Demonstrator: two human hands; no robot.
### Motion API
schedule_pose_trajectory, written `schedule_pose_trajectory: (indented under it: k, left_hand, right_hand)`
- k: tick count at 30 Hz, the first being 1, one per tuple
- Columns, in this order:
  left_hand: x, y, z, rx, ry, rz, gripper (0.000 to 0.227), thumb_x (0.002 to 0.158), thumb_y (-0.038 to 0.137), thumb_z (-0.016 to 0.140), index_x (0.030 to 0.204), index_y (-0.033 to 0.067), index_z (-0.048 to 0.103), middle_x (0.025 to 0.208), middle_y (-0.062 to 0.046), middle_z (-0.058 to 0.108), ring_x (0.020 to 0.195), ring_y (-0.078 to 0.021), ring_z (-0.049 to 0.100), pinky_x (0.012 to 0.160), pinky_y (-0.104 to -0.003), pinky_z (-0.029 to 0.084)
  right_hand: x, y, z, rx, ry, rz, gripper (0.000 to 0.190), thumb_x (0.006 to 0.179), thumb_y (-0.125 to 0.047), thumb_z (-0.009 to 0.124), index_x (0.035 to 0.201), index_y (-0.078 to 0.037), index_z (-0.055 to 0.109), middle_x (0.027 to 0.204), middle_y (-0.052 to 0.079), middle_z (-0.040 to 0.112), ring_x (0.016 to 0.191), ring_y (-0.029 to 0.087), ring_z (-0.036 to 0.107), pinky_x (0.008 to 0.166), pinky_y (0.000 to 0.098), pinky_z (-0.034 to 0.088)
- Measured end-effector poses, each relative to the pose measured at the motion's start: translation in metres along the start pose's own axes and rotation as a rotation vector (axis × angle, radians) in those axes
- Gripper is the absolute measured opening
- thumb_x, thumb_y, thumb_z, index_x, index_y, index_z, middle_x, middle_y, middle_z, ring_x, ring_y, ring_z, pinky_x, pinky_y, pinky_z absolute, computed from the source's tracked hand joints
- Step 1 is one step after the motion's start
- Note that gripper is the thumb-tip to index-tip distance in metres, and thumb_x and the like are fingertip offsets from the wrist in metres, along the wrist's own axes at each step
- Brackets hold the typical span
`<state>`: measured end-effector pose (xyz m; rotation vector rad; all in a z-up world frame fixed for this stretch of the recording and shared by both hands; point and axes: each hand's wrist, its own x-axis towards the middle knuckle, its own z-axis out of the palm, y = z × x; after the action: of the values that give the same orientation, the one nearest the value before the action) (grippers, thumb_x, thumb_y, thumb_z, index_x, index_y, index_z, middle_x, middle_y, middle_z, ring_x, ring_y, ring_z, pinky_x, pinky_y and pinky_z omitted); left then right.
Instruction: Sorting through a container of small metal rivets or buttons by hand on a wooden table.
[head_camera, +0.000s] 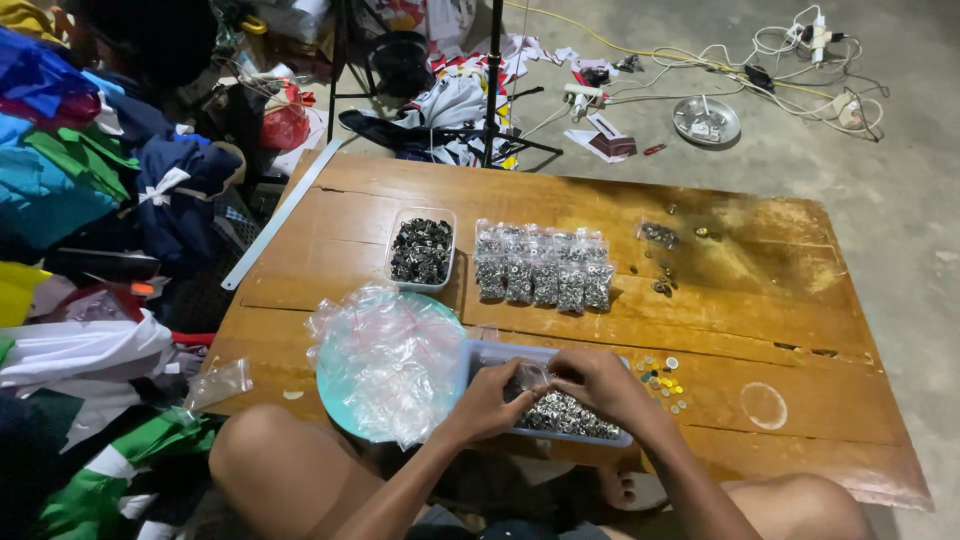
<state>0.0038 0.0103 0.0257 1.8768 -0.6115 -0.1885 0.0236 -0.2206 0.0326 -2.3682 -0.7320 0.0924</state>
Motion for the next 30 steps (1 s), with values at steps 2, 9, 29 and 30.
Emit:
schedule_pose_trajectory:
  k: [2, 9, 29, 30]
  left_hand:
    - [-0.002, 0.0, 0.001, 0.007, 0.0, 0.003, 0.029, 0.097, 0.036, 0.066, 0.108, 0.0088, 0.065, 0.094, -0.007, 0.075, 0.083, -0.0215, 0.07, 0.073, -0.033, 0.048]
    - [-0.002, -0.013, 0.007, 0.122, -0.013, 0.121, 0.04, 0.087, 0.022, 0.072, 0.115, -0.0056, 0.061, 0.087, -0.03, 0.071, 0.085, -0.052, 0.069, 0.071, -0.057, 0.054]
    - [0.001, -0.027, 0.006, 0.052, 0.013, 0.069, 0.027, 0.105, 0.029, 0.058, 0.09, 0.0067, 0.057, 0.078, -0.01, 0.07, 0.066, -0.0254, 0.064, 0.062, -0.04, 0.042]
    - [0.002, -0.03, 0.007, 0.036, 0.033, 0.072, 0.03, 0.106, 0.032, 0.055, 0.088, 0.0078, 0.055, 0.077, -0.009, 0.07, 0.068, -0.0271, 0.066, 0.064, -0.041, 0.044]
  right_hand:
    - [-0.001, -0.009, -0.007, -0.005, 0.008, 0.045, 0.017, 0.085, -0.024, 0.082, 0.092, -0.014, 0.071, 0.081, 0.001, 0.076, 0.071, 0.016, 0.07, 0.062, 0.0307, 0.049]
    - [-0.005, -0.011, -0.007, 0.097, 0.12, 0.169, 0.017, 0.085, -0.024, 0.081, 0.092, -0.015, 0.07, 0.077, 0.009, 0.078, 0.072, 0.029, 0.076, 0.068, 0.0385, 0.056]
    - [-0.004, -0.015, -0.009, 0.095, -0.004, 0.185, 0.021, 0.088, -0.007, 0.064, 0.106, -0.012, 0.074, 0.102, 0.004, 0.08, 0.092, 0.018, 0.074, 0.083, 0.0322, 0.058]
    - [-0.007, -0.007, -0.004, 0.071, -0.031, 0.239, 0.027, 0.086, -0.002, 0.065, 0.109, -0.012, 0.074, 0.107, 0.004, 0.08, 0.096, 0.019, 0.074, 0.089, 0.0321, 0.059]
